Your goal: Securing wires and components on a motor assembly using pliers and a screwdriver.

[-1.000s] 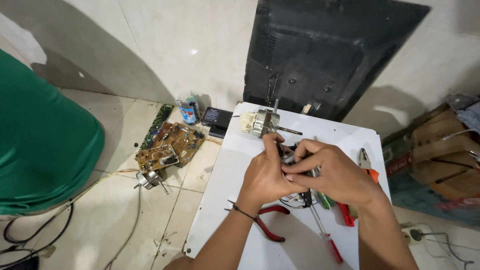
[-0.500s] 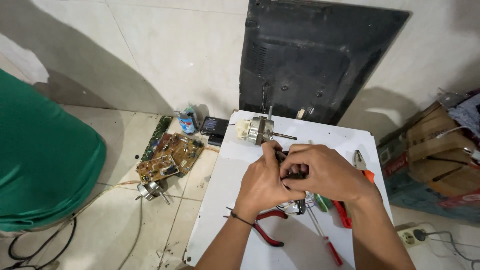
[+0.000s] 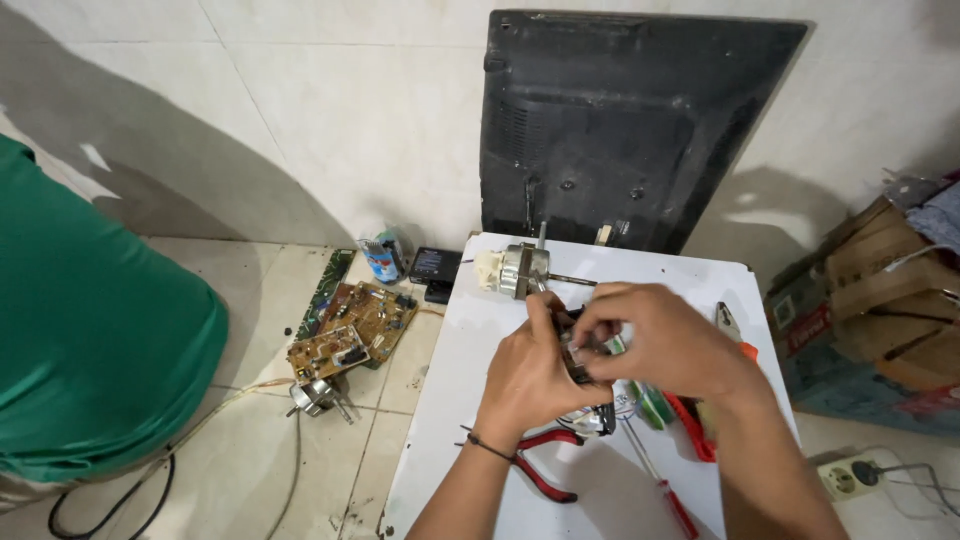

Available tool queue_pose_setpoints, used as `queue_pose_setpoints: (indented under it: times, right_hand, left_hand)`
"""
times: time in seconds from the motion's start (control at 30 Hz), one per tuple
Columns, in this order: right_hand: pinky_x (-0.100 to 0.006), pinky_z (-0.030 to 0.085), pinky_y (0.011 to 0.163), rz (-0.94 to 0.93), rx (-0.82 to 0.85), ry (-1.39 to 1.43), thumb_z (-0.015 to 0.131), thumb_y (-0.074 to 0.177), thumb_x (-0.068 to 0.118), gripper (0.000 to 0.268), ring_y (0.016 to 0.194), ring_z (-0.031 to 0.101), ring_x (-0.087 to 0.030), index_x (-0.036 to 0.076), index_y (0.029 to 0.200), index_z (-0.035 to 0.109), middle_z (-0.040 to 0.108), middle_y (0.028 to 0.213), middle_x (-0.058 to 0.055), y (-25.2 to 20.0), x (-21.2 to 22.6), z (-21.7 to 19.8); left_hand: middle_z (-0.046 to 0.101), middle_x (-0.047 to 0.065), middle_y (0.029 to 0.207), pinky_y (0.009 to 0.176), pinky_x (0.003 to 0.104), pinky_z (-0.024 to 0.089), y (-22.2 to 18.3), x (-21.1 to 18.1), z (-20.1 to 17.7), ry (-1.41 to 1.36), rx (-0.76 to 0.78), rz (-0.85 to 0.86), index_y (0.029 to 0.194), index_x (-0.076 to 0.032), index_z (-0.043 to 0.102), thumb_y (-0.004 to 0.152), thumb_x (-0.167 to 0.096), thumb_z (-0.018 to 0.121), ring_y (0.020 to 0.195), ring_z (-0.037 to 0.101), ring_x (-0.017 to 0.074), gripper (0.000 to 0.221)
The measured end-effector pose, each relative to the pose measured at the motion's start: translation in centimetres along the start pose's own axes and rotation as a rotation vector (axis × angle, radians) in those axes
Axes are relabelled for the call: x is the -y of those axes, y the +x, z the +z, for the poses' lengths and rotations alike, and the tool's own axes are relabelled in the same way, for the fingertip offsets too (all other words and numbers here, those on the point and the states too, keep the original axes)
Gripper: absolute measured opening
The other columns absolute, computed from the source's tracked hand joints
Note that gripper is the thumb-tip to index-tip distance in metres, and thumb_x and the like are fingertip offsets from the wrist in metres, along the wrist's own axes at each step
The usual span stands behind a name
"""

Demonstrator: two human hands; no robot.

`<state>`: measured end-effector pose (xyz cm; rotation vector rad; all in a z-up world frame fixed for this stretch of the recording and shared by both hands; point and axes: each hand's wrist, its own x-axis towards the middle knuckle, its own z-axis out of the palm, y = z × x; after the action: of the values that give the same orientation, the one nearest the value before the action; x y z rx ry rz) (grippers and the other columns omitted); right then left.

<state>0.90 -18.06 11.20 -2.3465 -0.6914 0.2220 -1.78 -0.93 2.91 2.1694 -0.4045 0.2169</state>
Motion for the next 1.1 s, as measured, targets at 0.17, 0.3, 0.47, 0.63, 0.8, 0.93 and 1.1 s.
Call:
queue_pose_setpoints:
  times: [0.17,0.3,0.47,0.63,0.8,0.93,1.1]
  right_hand:
    - [-0.032,0.051,0.068,-0.014,-0.156,0.081,0.084,0.065,0.003,0.016,0.069,0.062,-0.016,0.004,0.08,0.084,0.072,0.073,-0.004,-0.7,-2.1,-1.3]
    - [-0.027,0.048,0.063,0.042,-0.138,0.142,0.087,0.065,-0.002,0.016,0.063,0.059,-0.014,0.003,0.08,0.088,0.074,0.072,-0.002,-0.6,-2.5,-1.7]
    - [-0.028,0.046,0.06,0.109,-0.096,0.162,0.087,0.067,0.0,0.013,0.064,0.058,-0.014,0.001,0.079,0.088,0.076,0.072,-0.003,-0.2,-2.2,-1.1]
    - [-0.03,0.043,0.058,0.25,-0.055,0.147,0.089,0.07,0.002,0.011,0.062,0.055,-0.016,-0.001,0.081,0.09,0.075,0.072,-0.006,0.0,-1.2,-0.8]
    - [-0.029,0.039,0.057,0.273,-0.067,0.037,0.089,0.071,0.006,0.009,0.058,0.05,-0.015,0.003,0.079,0.091,0.072,0.07,-0.003,-0.3,0.1,-0.9]
    - [-0.027,0.046,0.06,0.291,-0.025,-0.146,0.084,0.073,0.012,0.015,0.06,0.06,-0.013,0.012,0.087,0.09,0.078,0.079,0.004,-0.6,1.6,-1.0]
    - [-0.029,0.047,0.059,0.275,-0.036,-0.234,0.082,0.072,0.016,0.016,0.056,0.06,-0.016,0.012,0.088,0.087,0.082,0.08,0.005,-0.5,1.8,-0.7]
  left_hand:
    - [0.07,0.019,0.092,0.069,0.048,0.057,0.0,0.1,0.6,0.059,-0.137,0.044,0.117,0.0,0.04,0.06,-0.045,0.078,0.076,0.072,0.0396,0.082]
    - [0.071,0.016,0.088,0.06,0.04,0.057,-0.1,0.0,0.8,0.067,-0.225,0.088,0.113,0.005,0.045,0.058,-0.042,0.08,0.065,0.071,0.0328,0.081]
    - [0.069,0.016,0.087,0.058,0.039,0.057,-0.1,-0.1,0.7,0.066,-0.244,0.115,0.113,0.007,0.046,0.059,-0.041,0.078,0.064,0.07,0.0319,0.079]
    - [0.068,0.016,0.082,0.051,0.038,0.055,-0.2,-0.2,0.5,0.071,-0.285,0.144,0.111,0.009,0.047,0.06,-0.038,0.078,0.059,0.069,0.0307,0.076]
    - [0.069,0.015,0.084,0.051,0.037,0.054,-0.1,0.1,0.5,0.101,-0.298,0.145,0.113,0.006,0.047,0.06,-0.041,0.079,0.057,0.068,0.0293,0.078]
    - [0.068,0.014,0.082,0.048,0.037,0.053,0.0,0.1,0.5,0.122,-0.291,0.14,0.112,0.005,0.046,0.059,-0.044,0.079,0.054,0.067,0.0289,0.08]
    - [0.068,0.014,0.082,0.048,0.038,0.053,-0.1,0.4,0.6,0.143,-0.273,0.132,0.113,0.005,0.045,0.059,-0.048,0.077,0.057,0.068,0.0299,0.082]
